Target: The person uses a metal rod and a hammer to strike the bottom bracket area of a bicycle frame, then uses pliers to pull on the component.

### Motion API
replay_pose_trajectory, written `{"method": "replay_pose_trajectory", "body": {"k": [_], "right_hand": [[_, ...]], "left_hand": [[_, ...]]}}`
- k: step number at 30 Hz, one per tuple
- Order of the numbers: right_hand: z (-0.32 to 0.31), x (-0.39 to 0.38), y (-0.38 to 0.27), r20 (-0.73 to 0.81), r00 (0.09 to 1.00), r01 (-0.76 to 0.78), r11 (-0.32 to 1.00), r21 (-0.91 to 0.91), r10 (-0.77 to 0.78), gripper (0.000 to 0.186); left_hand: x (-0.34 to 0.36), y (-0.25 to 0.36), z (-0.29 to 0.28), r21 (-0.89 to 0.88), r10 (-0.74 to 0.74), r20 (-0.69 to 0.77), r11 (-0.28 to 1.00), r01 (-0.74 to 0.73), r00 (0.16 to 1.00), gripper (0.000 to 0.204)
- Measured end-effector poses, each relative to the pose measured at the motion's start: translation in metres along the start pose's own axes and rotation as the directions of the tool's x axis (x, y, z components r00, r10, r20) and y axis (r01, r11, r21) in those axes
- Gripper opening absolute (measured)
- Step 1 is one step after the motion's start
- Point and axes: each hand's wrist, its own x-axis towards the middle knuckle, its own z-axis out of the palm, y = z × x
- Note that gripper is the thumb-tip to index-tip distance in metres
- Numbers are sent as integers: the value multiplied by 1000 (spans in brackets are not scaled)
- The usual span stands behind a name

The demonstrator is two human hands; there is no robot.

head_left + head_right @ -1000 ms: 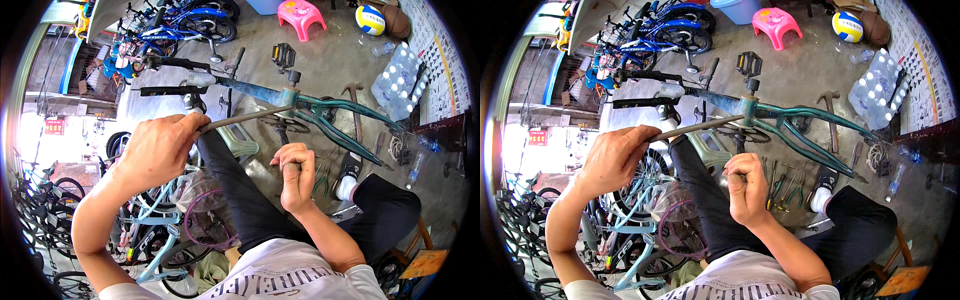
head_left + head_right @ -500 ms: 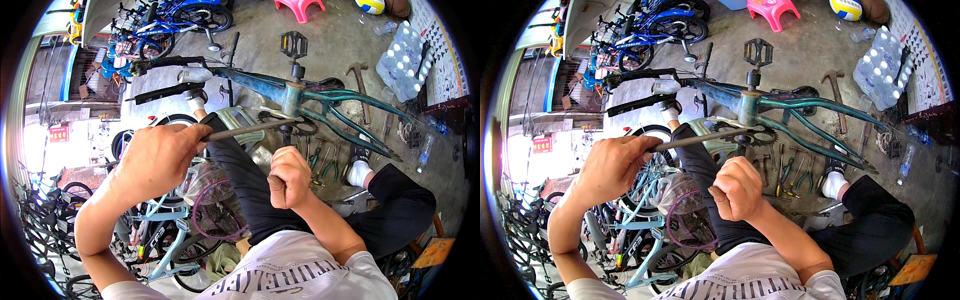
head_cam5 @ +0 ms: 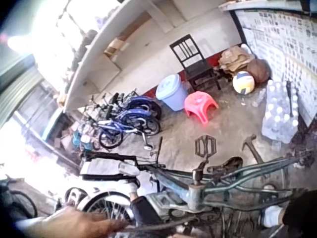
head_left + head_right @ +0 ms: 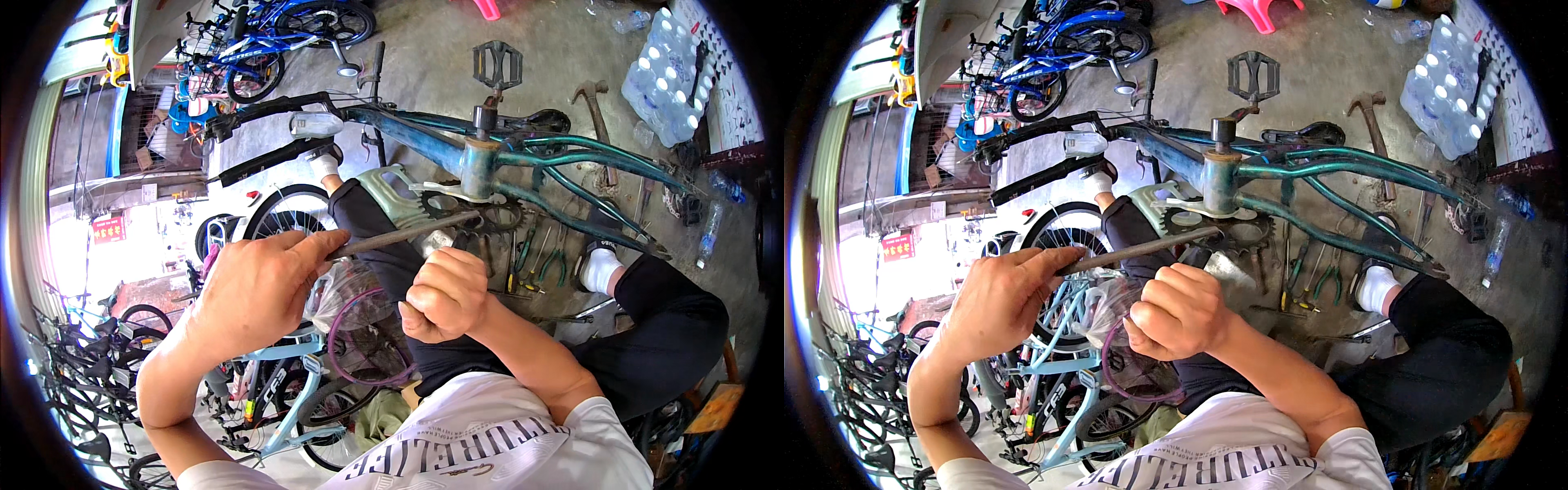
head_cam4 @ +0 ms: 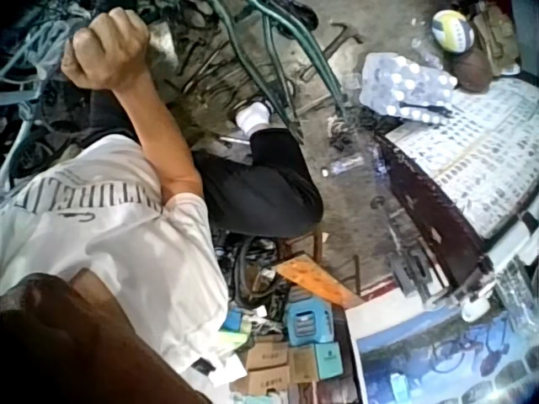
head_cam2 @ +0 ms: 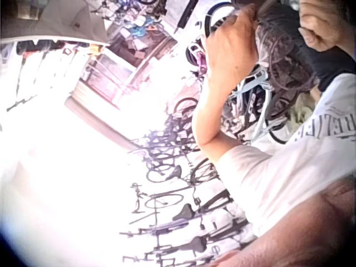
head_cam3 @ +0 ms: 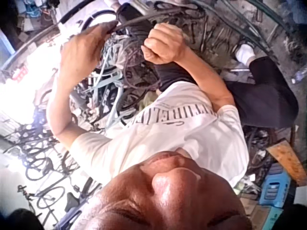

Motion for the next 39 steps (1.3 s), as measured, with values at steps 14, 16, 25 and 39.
{"method": "replay_pose_trajectory", "body": {"k": [14,16,25,39], "right_hand": [[0,7,8,-53,998,30,999,29,-28,18],[-1,7,7,-46,999,29,999,32,-28,18],[-6,8,10,-23,999,45,998,38,-44,17],[-5,8,11,-37,998,43,999,11,-42,17]], "left_hand": [[-8,0,-12,6,-25,-44,1000,26,999,46],[-7,1,-13,15,-18,-35,1000,18,999,48],[0,1,-15,70,13,18,997,-14,1000,51],[-3,-3,1,-37,46,0,998,-46,999,62]]}}
